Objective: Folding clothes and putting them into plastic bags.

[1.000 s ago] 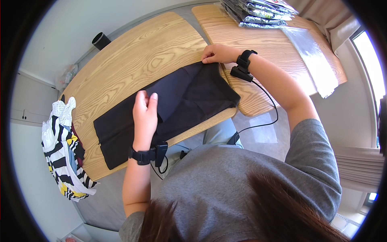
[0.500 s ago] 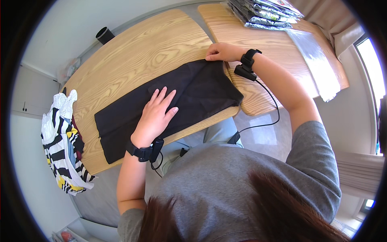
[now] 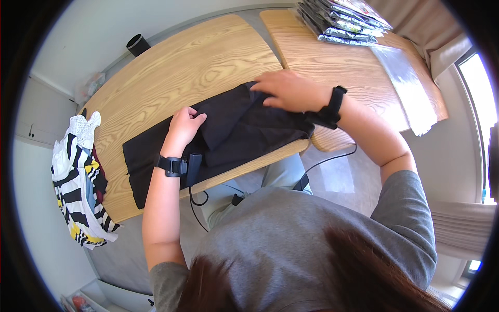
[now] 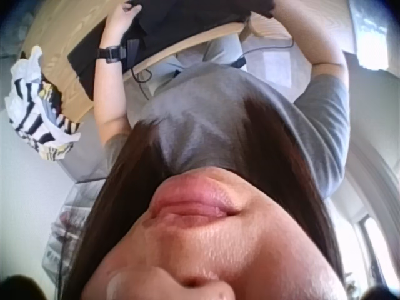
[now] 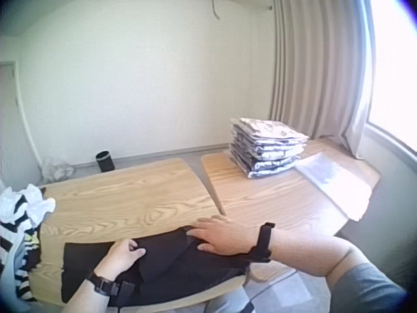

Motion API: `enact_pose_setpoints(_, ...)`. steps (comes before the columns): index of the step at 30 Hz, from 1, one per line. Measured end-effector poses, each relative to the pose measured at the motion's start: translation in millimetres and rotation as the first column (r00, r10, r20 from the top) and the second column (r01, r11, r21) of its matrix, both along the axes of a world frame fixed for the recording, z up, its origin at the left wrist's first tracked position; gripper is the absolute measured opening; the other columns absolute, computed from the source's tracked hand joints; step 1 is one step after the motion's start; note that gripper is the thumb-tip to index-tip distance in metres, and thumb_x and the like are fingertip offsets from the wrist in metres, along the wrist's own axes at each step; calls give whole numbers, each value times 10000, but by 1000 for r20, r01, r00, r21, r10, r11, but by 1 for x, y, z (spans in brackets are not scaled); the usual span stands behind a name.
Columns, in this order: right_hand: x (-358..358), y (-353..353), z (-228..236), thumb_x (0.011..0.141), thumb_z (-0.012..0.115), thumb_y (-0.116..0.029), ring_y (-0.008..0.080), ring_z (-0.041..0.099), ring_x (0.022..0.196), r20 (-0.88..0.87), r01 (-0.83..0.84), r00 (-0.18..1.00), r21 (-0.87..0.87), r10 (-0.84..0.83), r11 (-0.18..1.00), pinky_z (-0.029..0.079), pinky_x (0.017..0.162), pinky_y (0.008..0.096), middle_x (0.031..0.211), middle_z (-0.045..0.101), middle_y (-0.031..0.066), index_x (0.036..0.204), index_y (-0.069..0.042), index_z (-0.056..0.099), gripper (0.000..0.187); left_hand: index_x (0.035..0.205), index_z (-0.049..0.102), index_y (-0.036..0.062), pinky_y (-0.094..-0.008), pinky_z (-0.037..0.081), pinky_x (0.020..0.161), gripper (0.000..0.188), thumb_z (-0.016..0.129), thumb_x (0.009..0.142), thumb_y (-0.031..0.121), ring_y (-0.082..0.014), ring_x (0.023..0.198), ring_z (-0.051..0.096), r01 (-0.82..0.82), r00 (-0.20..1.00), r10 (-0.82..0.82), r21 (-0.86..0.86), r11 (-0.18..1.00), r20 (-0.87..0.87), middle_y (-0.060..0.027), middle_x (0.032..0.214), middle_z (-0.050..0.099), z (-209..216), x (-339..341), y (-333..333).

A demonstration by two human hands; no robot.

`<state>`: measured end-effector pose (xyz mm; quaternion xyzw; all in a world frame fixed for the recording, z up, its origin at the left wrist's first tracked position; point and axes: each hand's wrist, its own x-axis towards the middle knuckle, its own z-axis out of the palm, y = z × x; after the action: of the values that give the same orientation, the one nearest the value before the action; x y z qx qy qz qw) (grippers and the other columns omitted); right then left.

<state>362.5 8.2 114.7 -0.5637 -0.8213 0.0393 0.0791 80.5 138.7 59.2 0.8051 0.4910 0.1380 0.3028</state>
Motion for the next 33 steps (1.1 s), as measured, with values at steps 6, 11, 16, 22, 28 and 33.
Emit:
enact_pose_setpoints(6, -6, 10, -22, 880, 533, -423, 337, 437, 1209, -20, 70, 997, -25, -71, 997, 318, 1028, 426, 1285, 477, 188, 1314, -53, 421, 581, 1087, 516, -25, -333, 479, 749, 432, 685, 784, 232, -257, 818, 597, -90, 985, 99, -75, 993, 139, -171, 932, 611, -11, -1, 13)
enact_pose_setpoints(11, 22, 47, -33, 858, 591, -352, 284, 615, 889, -465, 258, 815, -244, -346, 935, 481, 775, 366, 954, 658, 142, 1134, -35, 575, 421, 1223, 431, -3, -305, 475, 722, 552, 696, 773, 174, -199, 817, 579, -94, 936, 181, -281, 955, 303, -153, 948, 593, 19, 6, -13)
enact_pose_setpoints(16, 38, 63, -39, 775, 695, -277, 180, 592, 739, -449, 274, 791, -347, -416, 897, 462, 677, 309, 778, 663, 78, 839, -58, 688, 228, 1262, 410, -1, -289, 470, 710, 577, 690, 775, 129, -182, 814, 571, -35, 938, 144, -327, 944, 317, -147, 949, 594, 12, 1, -12)
enact_pose_setpoints(22, 48, 61, -36, 754, 722, -172, 114, 576, 720, -442, 265, 762, -454, -473, 851, 450, 663, 268, 751, 647, 22, 828, -51, 664, 153, 1239, 432, -2, -279, 469, 664, 519, 671, 799, 137, -159, 748, 578, -27, 929, 151, -345, 938, 338, -115, 880, 605, -3, 1, 1)
enact_pose_setpoints(28, 42, 63, -34, 731, 736, -165, 131, 582, 700, -348, 295, 833, -380, -430, 877, 453, 633, 279, 728, 640, 26, 810, -57, 650, 159, 1217, 441, -10, -308, 483, 660, 478, 646, 822, 162, -203, 736, 605, -113, 975, 140, -156, 981, 173, -132, 841, 606, -7, 4, 5)
enact_pose_setpoints(33, 47, 63, -38, 707, 748, -199, 164, 597, 729, -339, 292, 842, -369, -421, 882, 465, 651, 303, 748, 650, 46, 817, -76, 657, 189, 1246, 494, 93, -421, 427, 912, 432, 611, 842, 193, -381, 1080, 506, 247, 957, -289, 585, 772, -23, -227, 1196, 503, 11, 2, -25)
